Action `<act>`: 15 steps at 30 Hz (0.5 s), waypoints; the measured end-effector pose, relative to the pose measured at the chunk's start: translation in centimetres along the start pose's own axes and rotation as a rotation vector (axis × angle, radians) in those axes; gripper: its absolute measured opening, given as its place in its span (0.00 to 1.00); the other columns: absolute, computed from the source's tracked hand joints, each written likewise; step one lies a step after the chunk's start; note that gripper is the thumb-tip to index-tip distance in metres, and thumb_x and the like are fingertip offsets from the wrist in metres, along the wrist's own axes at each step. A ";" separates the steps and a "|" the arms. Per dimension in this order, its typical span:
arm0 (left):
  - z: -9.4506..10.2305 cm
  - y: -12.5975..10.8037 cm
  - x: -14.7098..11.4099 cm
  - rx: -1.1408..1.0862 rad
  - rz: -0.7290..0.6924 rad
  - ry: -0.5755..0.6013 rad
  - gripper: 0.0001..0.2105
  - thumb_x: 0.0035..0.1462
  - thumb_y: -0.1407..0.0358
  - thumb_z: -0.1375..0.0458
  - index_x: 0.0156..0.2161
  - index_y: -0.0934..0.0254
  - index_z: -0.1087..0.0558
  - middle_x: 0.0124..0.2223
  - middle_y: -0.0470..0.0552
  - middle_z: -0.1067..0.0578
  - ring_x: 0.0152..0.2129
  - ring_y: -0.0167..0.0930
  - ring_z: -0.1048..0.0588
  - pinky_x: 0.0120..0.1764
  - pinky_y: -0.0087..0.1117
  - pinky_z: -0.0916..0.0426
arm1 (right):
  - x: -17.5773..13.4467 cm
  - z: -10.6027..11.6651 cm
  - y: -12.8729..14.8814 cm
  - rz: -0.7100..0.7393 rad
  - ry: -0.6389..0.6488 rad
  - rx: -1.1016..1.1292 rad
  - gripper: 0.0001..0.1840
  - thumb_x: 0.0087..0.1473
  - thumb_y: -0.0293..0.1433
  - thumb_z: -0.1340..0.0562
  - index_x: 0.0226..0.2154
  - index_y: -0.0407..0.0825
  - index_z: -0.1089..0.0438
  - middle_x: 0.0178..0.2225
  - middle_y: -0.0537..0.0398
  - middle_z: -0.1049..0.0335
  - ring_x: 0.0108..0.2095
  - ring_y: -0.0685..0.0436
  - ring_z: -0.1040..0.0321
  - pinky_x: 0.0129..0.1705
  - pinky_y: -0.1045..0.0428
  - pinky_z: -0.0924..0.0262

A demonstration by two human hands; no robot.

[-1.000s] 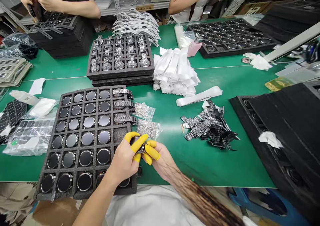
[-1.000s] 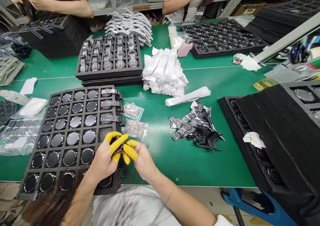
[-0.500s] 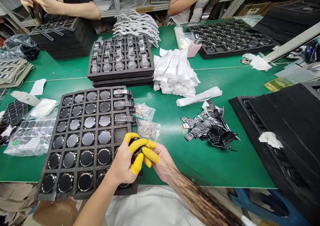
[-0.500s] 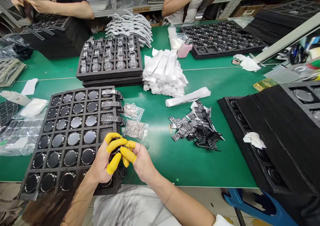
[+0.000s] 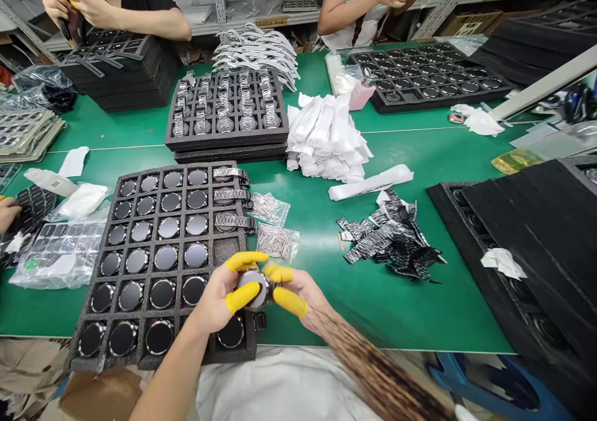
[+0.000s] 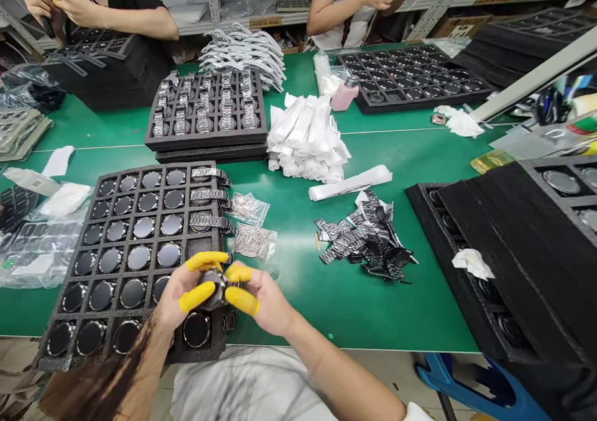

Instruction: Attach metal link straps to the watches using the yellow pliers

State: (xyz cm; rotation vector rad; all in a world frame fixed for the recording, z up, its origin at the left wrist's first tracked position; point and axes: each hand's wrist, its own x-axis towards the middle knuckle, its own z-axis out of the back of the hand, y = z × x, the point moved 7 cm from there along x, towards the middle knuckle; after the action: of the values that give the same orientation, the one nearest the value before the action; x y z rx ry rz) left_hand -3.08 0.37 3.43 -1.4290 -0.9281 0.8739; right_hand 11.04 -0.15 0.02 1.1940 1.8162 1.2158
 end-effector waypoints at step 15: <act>5.3 -1.3 -0.9 0.992 -0.011 -0.168 0.31 0.69 0.73 0.47 0.73 0.54 0.43 0.66 0.59 0.30 0.64 0.42 0.32 0.67 0.53 0.35 | 5.7 0.5 0.7 0.705 0.219 -1.072 0.19 0.68 0.20 0.44 0.51 0.52 0.23 0.52 0.41 0.22 0.51 0.38 0.25 0.51 0.41 0.25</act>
State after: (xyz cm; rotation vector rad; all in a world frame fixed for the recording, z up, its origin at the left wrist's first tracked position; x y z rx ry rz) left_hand -8.41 1.71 4.41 -0.4978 -0.4768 1.2206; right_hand 9.50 5.38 0.37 1.0334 0.5490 2.3416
